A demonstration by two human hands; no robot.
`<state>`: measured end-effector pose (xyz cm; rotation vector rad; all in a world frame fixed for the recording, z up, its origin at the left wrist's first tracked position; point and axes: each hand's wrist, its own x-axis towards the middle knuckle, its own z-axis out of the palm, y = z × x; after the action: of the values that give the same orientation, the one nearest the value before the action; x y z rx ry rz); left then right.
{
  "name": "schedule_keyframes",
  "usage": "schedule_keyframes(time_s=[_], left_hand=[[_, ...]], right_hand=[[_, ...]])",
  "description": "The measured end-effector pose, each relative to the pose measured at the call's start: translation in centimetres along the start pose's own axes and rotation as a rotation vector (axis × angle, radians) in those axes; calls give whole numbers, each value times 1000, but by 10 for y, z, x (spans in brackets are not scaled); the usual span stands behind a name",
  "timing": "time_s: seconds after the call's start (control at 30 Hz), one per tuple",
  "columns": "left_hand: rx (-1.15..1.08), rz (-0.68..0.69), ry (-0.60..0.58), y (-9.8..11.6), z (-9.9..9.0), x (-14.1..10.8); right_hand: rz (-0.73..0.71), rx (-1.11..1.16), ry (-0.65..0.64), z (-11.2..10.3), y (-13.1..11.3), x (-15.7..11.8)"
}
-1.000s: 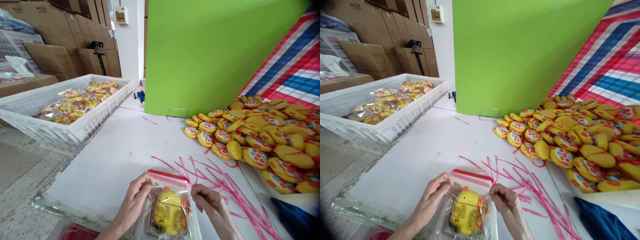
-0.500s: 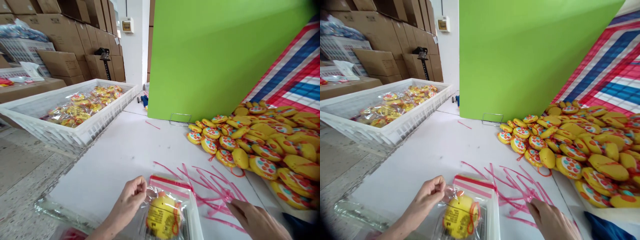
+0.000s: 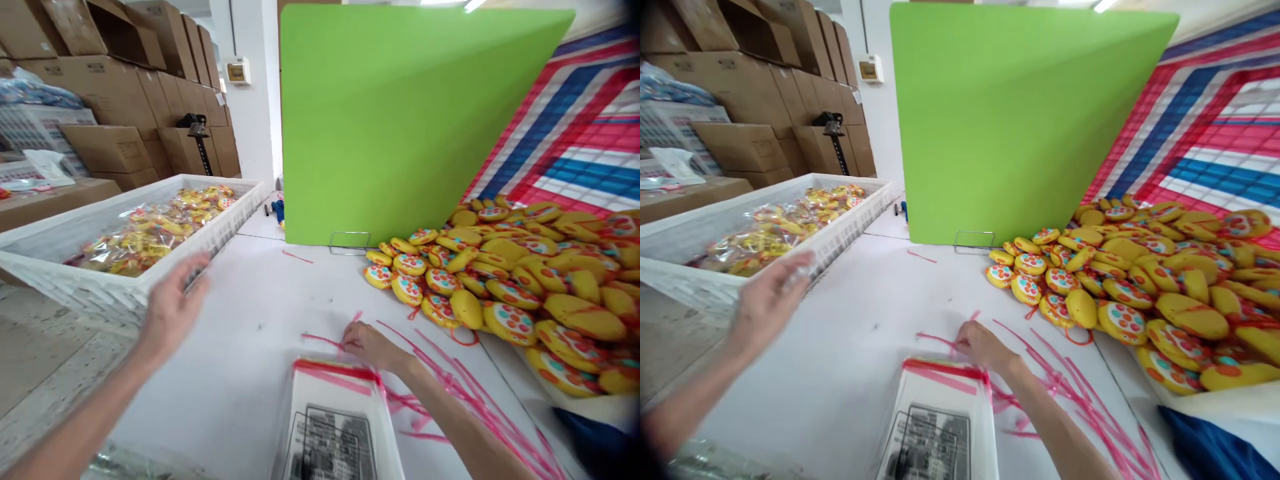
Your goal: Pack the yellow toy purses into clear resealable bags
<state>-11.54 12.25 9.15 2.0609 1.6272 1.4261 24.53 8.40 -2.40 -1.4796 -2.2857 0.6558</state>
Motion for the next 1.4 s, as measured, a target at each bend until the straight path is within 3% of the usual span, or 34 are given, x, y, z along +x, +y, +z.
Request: schedule_keyframes(time_s=[0.07, 0.13, 0.2, 0.33, 0.53, 0.67, 0.77, 0.87, 1.0, 1.1, 1.17, 1.3, 1.4], left_hand=[[-49, -2, -271, 1, 28, -50], [-108, -29, -435, 2, 53, -92], [-158, -65, -535, 6, 72, -114], [-157, -26, -683, 22, 102, -110], [80, 82, -933, 56, 173, -81], [143, 122, -1045, 83, 219, -80], [129, 223, -1158, 109, 239, -94], [65, 381, -1263, 139, 246, -118], [-6, 531, -1391, 170, 240, -153], [-72, 555, -1482, 181, 232, -172], [-138, 580, -1483, 184, 227, -177], [-175, 542, -1380, 185, 217, -167], [-97, 504, -1339, 186, 209, -157]], right_hand=[[61, -53, 3, -6, 16, -22], [137, -109, 30, -17, 26, -56], [208, -158, 76, -27, 32, -92], [335, -236, 219, -38, 49, -139], [516, -334, 413, -18, 88, -136], [458, -312, 382, 4, 64, -147], [389, -264, 352, 12, 36, -172], [429, -249, 448, 10, 32, -199], [569, -315, 582, 7, 55, -227], [604, -320, 600, 10, 64, -239], [611, -304, 560, 13, 62, -243], [574, -271, 485, 8, 48, -232], [530, -270, 454, -5, 42, -196]])
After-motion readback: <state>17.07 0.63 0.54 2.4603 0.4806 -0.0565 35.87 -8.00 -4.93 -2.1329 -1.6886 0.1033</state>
